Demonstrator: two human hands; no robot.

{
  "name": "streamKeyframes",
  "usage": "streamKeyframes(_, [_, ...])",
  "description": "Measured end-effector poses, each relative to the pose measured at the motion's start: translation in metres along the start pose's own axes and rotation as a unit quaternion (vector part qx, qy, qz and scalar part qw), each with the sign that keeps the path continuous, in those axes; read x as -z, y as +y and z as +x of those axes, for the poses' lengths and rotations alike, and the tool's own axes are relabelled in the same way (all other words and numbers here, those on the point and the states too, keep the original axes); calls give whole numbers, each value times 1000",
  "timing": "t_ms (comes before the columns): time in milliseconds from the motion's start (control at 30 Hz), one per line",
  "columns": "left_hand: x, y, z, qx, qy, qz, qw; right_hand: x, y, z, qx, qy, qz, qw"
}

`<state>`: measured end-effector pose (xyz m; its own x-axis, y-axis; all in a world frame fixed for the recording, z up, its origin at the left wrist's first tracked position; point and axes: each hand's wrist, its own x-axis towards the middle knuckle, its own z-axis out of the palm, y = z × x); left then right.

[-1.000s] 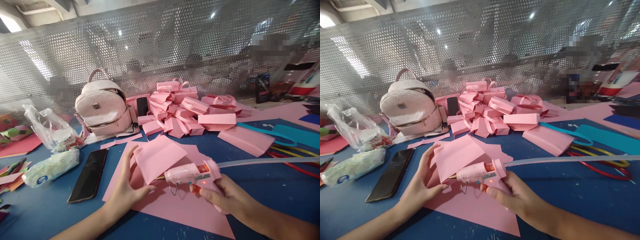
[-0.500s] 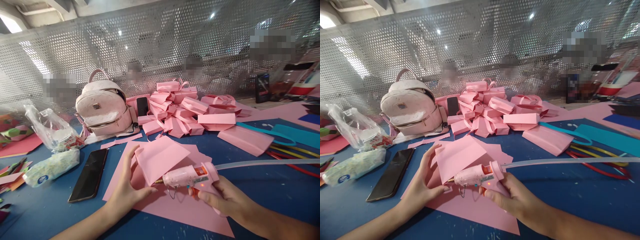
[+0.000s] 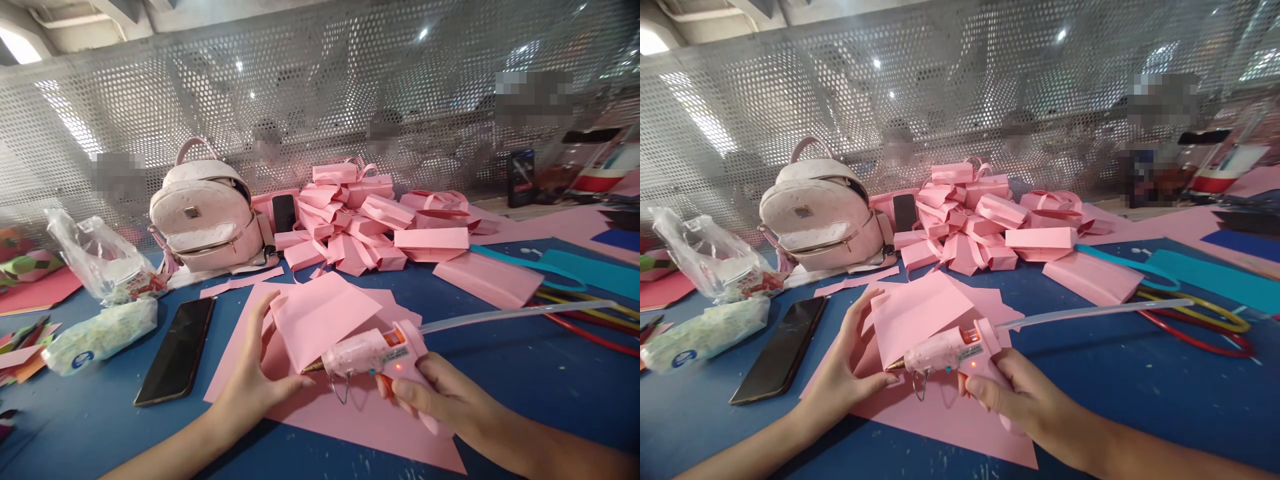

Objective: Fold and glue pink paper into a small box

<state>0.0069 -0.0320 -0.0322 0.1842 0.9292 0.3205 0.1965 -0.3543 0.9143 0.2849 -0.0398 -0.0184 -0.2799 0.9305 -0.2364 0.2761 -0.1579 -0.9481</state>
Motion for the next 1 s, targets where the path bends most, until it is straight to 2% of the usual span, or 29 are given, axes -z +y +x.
streamKeyframes(333, [0,0,0,12,2,1,1000,-1,-3,1,-10,-16,2,1000])
streamKeyframes(533, [-1,1,0,11,3,1,1000,-3,3,0,-37,21,-12,999])
streamKeyframes(1000, [-2,-2,-1,14,1,-1,1000,-2,4,1,-20,15,-21,999])
